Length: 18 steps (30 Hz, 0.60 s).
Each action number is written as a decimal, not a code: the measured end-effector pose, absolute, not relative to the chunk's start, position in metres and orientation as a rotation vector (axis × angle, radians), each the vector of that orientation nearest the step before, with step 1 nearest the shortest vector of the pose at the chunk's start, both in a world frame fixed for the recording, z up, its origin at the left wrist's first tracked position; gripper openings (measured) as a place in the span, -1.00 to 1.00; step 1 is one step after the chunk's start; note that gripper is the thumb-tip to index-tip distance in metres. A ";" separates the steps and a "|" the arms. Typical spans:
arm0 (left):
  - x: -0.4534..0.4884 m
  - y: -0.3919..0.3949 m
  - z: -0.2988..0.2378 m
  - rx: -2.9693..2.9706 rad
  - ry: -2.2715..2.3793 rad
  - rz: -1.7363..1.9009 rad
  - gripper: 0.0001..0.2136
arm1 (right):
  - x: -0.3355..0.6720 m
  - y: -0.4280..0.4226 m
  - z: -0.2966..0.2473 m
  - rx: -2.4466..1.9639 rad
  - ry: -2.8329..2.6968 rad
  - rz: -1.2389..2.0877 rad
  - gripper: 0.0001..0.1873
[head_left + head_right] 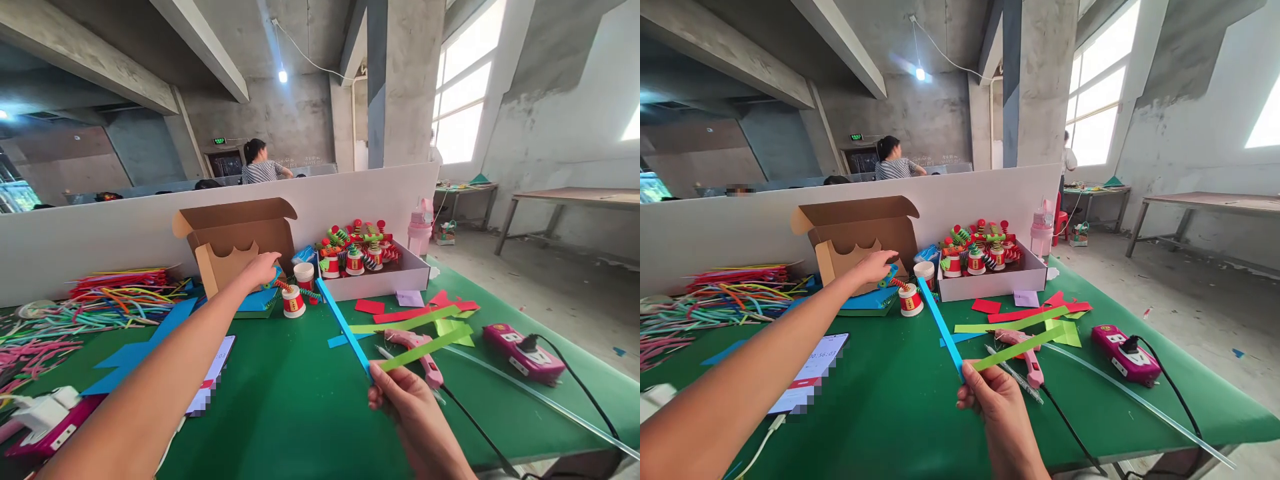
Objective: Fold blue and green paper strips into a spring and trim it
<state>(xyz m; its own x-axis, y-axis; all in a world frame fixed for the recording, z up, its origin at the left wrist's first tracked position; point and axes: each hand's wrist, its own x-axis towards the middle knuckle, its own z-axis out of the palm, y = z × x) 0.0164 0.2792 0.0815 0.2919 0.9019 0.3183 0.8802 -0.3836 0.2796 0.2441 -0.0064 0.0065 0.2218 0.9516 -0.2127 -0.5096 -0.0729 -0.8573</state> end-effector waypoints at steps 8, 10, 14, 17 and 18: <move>0.007 0.227 0.075 2.095 1.849 1.208 -0.75 | 0.248 -0.001 0.011 -0.983 -0.481 1.288 -0.50; 0.019 0.178 0.065 1.959 1.552 1.201 -0.87 | 0.244 0.002 0.015 -0.964 -0.503 1.232 -0.51; 0.043 0.077 0.049 1.615 0.907 0.871 -0.68 | 0.221 0.012 0.026 -0.965 -0.715 1.158 -0.59; 0.046 0.042 0.045 1.405 0.819 0.958 -0.60 | 0.191 0.024 0.036 -0.926 -0.882 1.137 -0.67; 0.043 0.040 0.043 1.337 0.831 1.022 -0.60 | 0.180 0.028 0.038 -0.903 -0.917 1.137 -0.69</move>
<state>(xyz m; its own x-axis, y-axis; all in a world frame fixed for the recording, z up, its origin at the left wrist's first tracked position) 0.0434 0.0396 0.0432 0.3593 0.9296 0.0826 -0.1088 -0.0462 0.9930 0.1798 0.0278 0.0376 0.1706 0.9768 0.1293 -0.3329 0.1806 -0.9255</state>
